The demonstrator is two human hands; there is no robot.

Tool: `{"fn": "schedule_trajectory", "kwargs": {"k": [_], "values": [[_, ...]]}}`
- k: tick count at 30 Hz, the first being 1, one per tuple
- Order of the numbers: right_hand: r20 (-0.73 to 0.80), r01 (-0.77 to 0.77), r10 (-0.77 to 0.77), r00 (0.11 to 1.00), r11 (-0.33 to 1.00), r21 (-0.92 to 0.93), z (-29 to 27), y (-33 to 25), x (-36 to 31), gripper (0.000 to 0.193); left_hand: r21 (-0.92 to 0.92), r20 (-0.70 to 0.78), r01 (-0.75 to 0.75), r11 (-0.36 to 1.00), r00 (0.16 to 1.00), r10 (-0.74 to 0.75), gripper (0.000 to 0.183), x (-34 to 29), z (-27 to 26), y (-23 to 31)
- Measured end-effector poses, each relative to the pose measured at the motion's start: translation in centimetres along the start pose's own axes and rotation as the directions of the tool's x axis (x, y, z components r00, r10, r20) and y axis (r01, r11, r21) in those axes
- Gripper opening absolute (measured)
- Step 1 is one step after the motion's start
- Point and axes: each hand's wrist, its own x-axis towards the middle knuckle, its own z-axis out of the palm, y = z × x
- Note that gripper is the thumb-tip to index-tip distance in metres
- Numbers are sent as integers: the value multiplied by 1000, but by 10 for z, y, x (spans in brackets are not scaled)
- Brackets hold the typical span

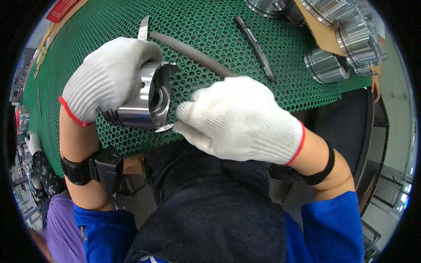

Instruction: Deburring and smoothing the edges of metal engine pistons using a hand file and a scraping tool.

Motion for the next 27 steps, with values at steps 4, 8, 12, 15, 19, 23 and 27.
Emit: {"fn": "schedule_trajectory", "kwargs": {"k": [4, 8, 12, 15, 19, 23, 27], "values": [[415, -116, 55, 908, 986, 123, -3, 1, -12, 27, -221, -401, -192, 956, 912, 90, 50, -32, 18, -10], [264, -381, 282, 922, 783, 492, -4, 7, -26, 26, -887, -460, -274, 371, 573, -678, 58, -95, 72, -7], [229, -262, 144, 963, 707, 657, -1, 0, -19, 32, -667, -733, -438, 603, 530, -426, 107, -131, 126, -2], [392, -383, 73, 917, 441, 812, -6, -8, -12, 32, -804, -501, -198, 560, 733, -461, 132, -138, 110, -8], [557, -585, 179, 811, 210, 784, -8, -1, -36, 36, -887, -390, -164, 431, 765, -512, 87, -149, 113, -20], [534, -551, 136, 835, 223, 804, -5, -7, -35, 36, -584, -562, -205, 785, 800, -209, 58, -106, 93, -46], [437, -472, 279, 855, 66, 879, -7, -10, -24, 39, -258, -584, -330, 908, 802, 125, 46, -67, 47, -33]]}}
